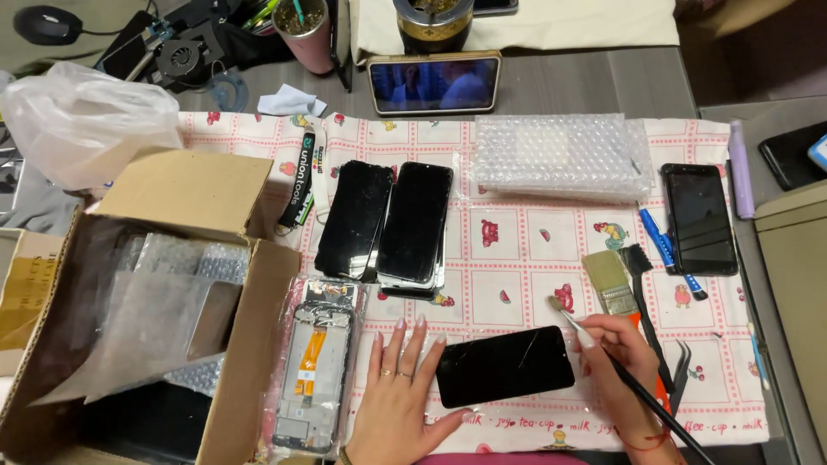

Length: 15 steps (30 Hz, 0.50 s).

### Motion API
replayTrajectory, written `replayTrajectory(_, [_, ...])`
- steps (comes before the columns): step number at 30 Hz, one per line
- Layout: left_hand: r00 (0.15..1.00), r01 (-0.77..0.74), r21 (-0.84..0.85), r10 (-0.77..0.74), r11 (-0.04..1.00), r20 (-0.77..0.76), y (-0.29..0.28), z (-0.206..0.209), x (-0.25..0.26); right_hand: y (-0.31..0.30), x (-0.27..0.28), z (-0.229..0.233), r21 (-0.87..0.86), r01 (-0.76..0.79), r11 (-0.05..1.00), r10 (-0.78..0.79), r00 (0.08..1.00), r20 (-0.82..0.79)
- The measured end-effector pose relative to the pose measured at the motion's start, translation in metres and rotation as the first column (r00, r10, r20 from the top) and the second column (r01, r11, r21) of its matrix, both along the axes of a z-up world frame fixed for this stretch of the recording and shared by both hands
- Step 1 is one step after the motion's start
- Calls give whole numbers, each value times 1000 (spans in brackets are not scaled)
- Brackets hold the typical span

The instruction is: The person cleans the screen of a smartphone using a small brush and a larger paintbrush. They retrieve the phone from a box, wipe the display surface, and place it back on the table among other devices.

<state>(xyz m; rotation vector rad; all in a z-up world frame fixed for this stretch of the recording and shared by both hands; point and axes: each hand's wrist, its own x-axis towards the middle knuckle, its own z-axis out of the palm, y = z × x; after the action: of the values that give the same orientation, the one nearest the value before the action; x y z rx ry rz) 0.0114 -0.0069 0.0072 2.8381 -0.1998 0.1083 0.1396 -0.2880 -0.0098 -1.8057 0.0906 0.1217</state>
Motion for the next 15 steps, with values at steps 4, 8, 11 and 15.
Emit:
replayTrajectory(4, [1000,-12,-105,14,994,14,-3,5,-3,5,-1,8,-9,-36,999,36,999,-33])
replayTrajectory(8, [1000,-12,-97,15,995,27,-4,5,-4,15,-9,29,29,-181,983,178,981,74])
replayTrajectory(11, [995,-15,-153,29,988,94,-5,3,-8,24,-28,27,-7,-341,940,339,932,125])
replayTrajectory(15, [988,13,-117,5,993,152,-3,0,-12,30,-38,42,-235,-291,928,319,944,90])
